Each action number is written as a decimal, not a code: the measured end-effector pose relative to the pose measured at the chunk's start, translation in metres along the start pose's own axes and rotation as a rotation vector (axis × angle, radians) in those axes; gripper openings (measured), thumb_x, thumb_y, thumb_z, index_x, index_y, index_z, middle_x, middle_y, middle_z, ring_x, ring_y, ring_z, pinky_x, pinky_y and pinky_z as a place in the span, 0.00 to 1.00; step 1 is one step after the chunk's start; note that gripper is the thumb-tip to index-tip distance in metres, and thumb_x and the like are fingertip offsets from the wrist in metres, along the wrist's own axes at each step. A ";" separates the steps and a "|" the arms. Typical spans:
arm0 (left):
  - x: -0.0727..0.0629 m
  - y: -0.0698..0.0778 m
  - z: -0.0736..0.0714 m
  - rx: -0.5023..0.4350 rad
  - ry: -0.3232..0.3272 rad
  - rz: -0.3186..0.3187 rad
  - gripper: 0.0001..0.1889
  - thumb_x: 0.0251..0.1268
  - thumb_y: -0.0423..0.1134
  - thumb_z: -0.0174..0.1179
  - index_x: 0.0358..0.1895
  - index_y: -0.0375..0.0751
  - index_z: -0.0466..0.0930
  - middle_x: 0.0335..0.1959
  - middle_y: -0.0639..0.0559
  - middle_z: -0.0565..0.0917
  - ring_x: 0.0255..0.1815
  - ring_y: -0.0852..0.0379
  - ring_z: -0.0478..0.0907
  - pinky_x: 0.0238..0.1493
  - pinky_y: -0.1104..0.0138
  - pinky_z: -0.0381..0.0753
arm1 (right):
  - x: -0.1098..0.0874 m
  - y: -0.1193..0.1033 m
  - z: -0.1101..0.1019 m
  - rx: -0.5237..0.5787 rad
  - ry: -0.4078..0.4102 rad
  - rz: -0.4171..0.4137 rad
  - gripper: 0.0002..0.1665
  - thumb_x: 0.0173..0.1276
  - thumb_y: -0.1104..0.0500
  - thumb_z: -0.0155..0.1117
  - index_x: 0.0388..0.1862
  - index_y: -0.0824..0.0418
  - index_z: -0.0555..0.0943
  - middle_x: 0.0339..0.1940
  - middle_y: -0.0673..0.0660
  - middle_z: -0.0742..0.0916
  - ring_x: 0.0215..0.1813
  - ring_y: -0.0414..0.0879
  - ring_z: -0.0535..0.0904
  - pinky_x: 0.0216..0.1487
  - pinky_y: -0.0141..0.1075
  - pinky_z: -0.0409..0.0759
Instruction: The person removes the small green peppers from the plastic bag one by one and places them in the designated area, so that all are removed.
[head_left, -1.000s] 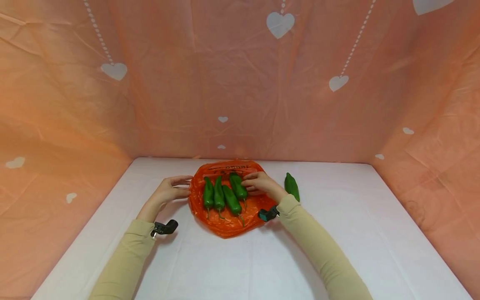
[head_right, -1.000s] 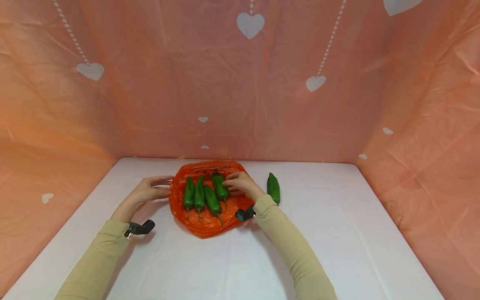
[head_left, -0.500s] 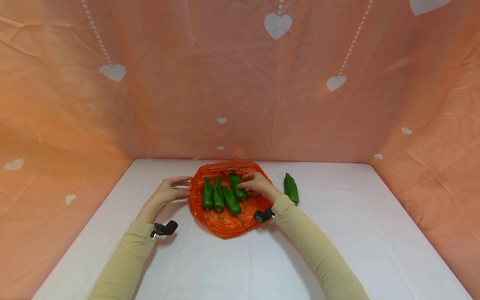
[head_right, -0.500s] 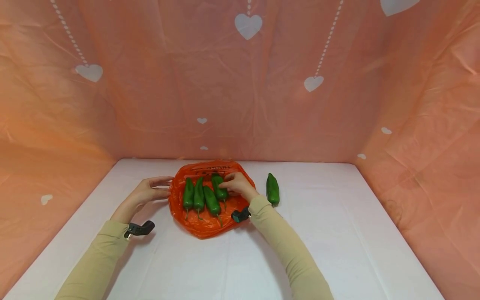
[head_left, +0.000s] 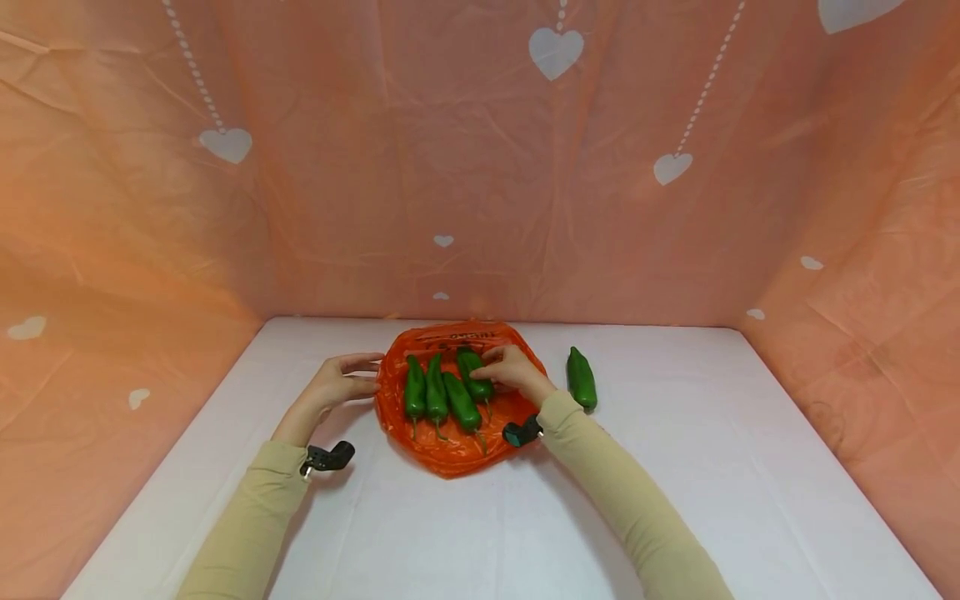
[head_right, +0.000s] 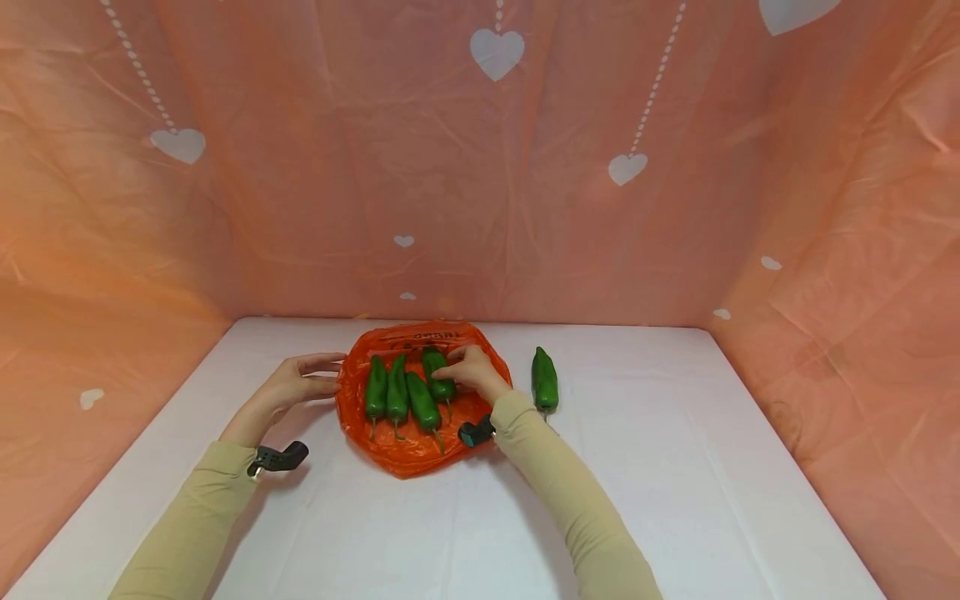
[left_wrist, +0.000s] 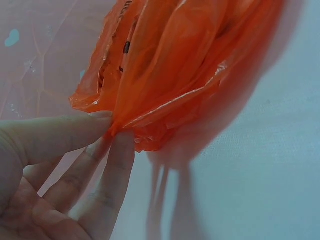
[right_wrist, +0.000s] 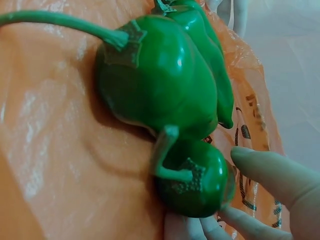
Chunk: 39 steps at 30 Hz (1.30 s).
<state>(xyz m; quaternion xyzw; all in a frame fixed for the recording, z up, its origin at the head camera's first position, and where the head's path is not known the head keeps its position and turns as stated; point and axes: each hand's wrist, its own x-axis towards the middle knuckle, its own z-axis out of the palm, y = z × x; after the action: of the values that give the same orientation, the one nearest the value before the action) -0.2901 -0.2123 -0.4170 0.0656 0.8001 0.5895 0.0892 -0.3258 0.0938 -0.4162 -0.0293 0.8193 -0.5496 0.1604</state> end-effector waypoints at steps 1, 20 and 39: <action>0.000 0.000 0.000 -0.004 -0.002 0.000 0.30 0.59 0.24 0.61 0.67 0.27 0.64 0.59 0.26 0.72 0.54 0.37 0.76 0.47 0.56 0.82 | 0.000 0.000 0.001 -0.005 0.001 -0.006 0.34 0.57 0.61 0.73 0.62 0.69 0.73 0.51 0.63 0.80 0.31 0.44 0.75 0.34 0.35 0.80; -0.001 -0.002 0.001 -0.007 -0.006 0.005 0.31 0.58 0.24 0.62 0.67 0.27 0.65 0.59 0.26 0.72 0.53 0.39 0.77 0.48 0.57 0.82 | 0.001 0.002 0.002 -0.083 -0.008 -0.027 0.35 0.56 0.63 0.72 0.62 0.71 0.72 0.56 0.65 0.78 0.39 0.48 0.80 0.37 0.39 0.84; 0.000 -0.005 0.000 -0.004 -0.001 0.017 0.30 0.58 0.23 0.61 0.66 0.26 0.65 0.58 0.26 0.72 0.51 0.42 0.79 0.45 0.61 0.83 | -0.002 -0.001 -0.001 -0.110 -0.027 -0.011 0.30 0.56 0.64 0.72 0.58 0.71 0.76 0.55 0.64 0.80 0.40 0.47 0.81 0.38 0.40 0.84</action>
<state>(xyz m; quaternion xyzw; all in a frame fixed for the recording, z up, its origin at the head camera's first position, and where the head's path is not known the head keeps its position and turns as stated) -0.2904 -0.2143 -0.4220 0.0728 0.7984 0.5917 0.0847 -0.3245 0.0944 -0.4143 -0.0500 0.8458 -0.5044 0.1667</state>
